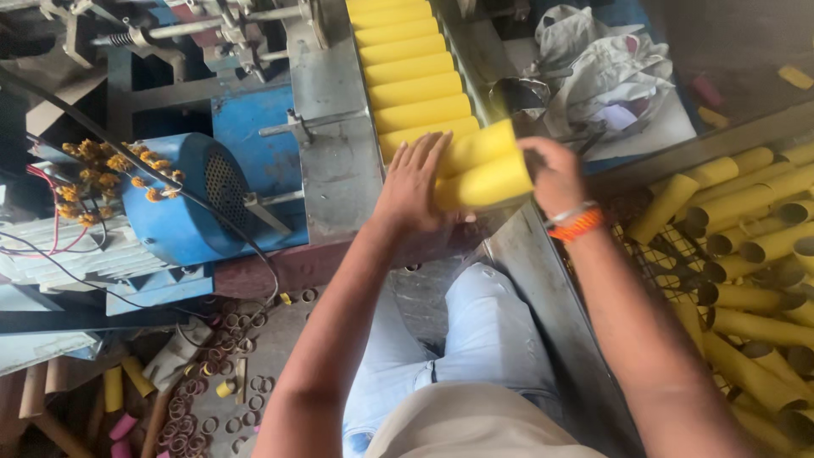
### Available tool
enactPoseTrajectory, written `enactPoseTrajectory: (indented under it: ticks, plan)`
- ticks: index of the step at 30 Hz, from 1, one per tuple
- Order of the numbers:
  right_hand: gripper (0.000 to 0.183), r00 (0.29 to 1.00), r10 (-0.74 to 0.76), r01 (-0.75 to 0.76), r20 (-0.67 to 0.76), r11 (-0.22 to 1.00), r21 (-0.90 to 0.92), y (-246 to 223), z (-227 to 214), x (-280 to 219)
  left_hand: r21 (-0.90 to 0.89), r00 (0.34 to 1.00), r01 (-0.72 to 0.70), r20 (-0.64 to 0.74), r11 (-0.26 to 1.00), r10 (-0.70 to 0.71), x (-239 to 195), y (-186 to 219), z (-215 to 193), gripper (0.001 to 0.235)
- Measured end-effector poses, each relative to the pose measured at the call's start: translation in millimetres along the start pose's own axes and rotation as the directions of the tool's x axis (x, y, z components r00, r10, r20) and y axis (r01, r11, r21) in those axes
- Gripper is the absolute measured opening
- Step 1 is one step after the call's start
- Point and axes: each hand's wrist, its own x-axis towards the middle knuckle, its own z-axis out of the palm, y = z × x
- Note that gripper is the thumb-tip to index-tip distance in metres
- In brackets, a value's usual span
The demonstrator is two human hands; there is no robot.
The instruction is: The person repeatedly picks yellow cylindrical objects from a wire basket and places them onto a conveyor belt. The person handles the cylinders one at a time, moving them from the basket to the belt in a continuous loop.
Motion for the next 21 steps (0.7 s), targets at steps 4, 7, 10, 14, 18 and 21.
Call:
enactPoseTrajectory:
  ticks: [4, 7, 10, 14, 18, 21]
  plan:
    - [0.036, 0.862, -0.501, 0.493, 0.083, 0.786, -0.373, 4.6, 19.6, 14.0, 0.204, 0.930, 0.179, 0.285, 0.963, -0.233, 17.8, -22.1, 10.1, 0.116]
    - [0.022, 0.848, -0.529, 0.490, 0.023, 0.769, -0.410, 21.8, -9.2, 3.4, 0.419, 0.871, 0.124, 0.388, 0.900, -0.301, 23.5, -37.4, 18.5, 0.113]
    - [0.018, 0.949, -0.307, 0.280, -0.072, 0.925, -0.256, 64.2, -67.1, -28.2, 0.456, 0.886, 0.106, 0.361, 0.884, -0.292, 22.5, -42.8, 21.9, 0.107]
    - [0.019, 0.981, 0.051, -0.096, -0.185, 0.965, -0.244, 159.3, -122.7, -97.8, 0.384, 0.934, 0.053, 0.307, 0.922, -0.182, 26.6, -14.9, 30.3, 0.103]
    - [0.030, 0.879, 0.460, -0.454, -0.125, 0.730, -0.510, 237.6, -144.1, -176.5, 0.011, 0.966, -0.137, 0.223, 0.991, 0.131, 28.9, 53.0, 68.3, 0.084]
    - [0.024, 0.815, 0.557, -0.564, -0.159, 0.699, -0.440, 261.8, -143.7, -202.4, -0.237, 0.913, -0.216, 0.294, 0.947, 0.282, 31.7, 109.5, 108.4, 0.076]
